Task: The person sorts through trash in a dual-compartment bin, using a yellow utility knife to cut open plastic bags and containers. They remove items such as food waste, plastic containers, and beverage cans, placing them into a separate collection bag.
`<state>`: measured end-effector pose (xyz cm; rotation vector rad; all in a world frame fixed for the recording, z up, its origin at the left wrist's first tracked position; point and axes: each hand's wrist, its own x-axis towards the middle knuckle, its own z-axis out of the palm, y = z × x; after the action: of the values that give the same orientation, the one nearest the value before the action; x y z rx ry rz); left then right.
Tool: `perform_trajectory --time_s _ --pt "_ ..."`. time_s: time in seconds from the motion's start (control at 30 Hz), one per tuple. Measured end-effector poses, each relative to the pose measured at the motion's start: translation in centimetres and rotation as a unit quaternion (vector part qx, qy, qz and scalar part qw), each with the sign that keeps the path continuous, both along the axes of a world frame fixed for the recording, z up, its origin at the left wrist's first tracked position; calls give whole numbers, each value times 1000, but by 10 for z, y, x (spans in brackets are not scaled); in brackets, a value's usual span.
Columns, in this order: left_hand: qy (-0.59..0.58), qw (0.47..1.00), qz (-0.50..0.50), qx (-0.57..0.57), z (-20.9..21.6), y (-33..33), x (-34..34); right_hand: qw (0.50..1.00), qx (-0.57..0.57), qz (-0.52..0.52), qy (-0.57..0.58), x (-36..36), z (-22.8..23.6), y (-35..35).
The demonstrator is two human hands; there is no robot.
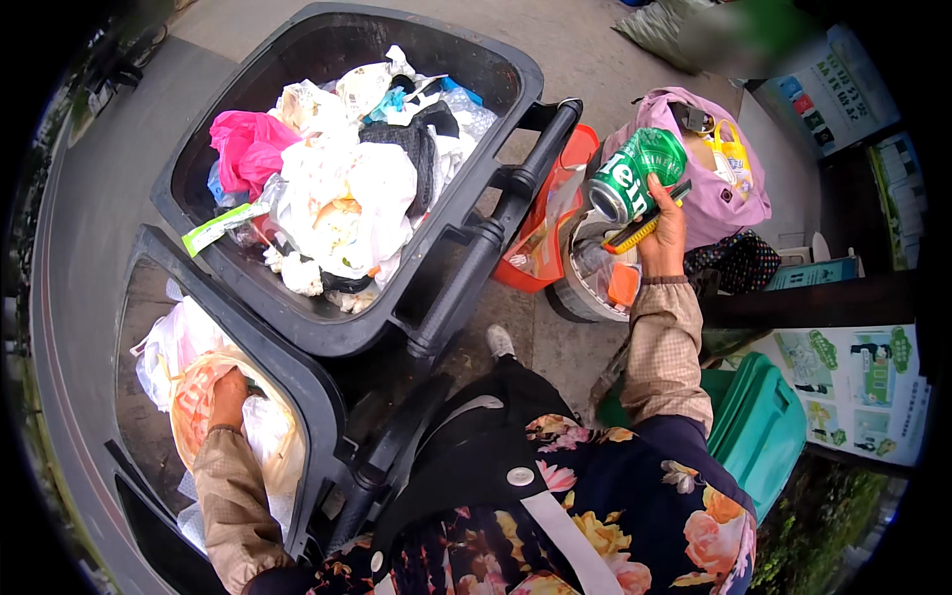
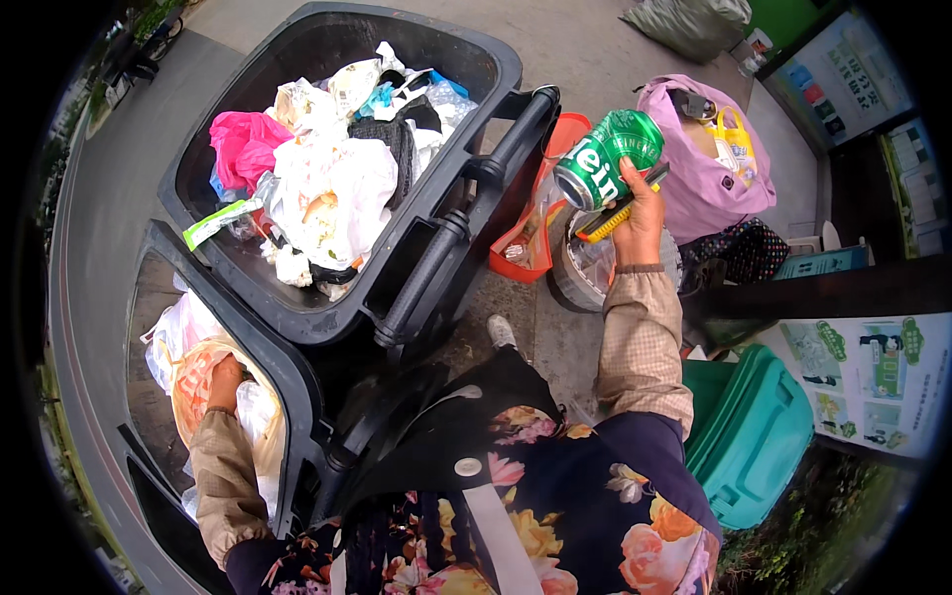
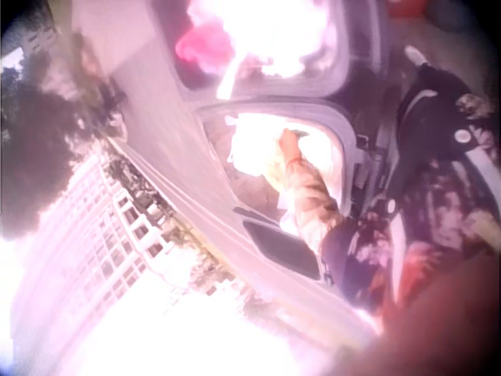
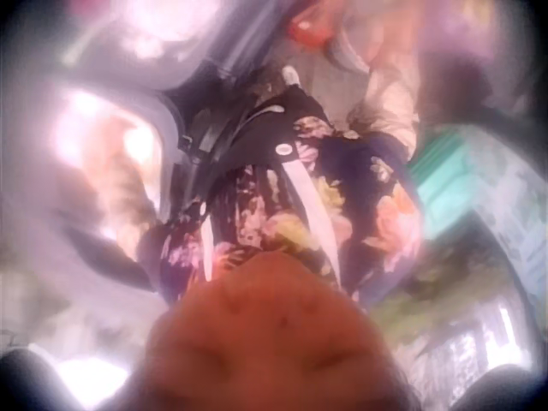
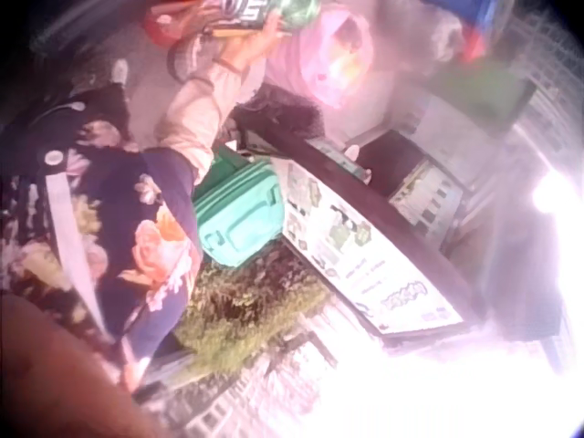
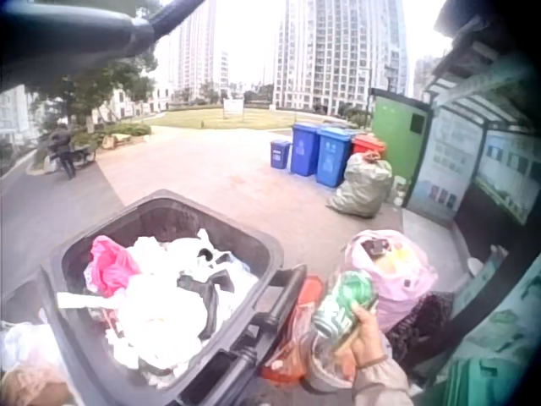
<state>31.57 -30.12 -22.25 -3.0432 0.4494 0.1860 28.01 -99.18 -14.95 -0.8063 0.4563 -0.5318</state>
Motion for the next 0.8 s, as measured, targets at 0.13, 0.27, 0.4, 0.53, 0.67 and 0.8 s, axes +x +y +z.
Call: perform_trajectory --time_s 0.13,0.27,0.4,0.53,0.67,0.8 --pt "78 995 56 21 0 11 -4 972 -88 -85 202 -27 -90 -21" --pt "39 999 8 7 34 14 -23 950 -173 -19 259 -24 -186 21" --pt "25 971 123 -204 83 -27 -60 838 -374 32 395 -31 -280 34" --pt "6 977 118 -177 140 -60 -79 891 -279 64 353 -31 -251 29" --pt "-125 925 243 -264 182 -53 -90 920 -341 66 184 -31 -117 58" --pt "-246 828 272 -425 202 -28 -98 916 -379 131 1 -14 12 149"
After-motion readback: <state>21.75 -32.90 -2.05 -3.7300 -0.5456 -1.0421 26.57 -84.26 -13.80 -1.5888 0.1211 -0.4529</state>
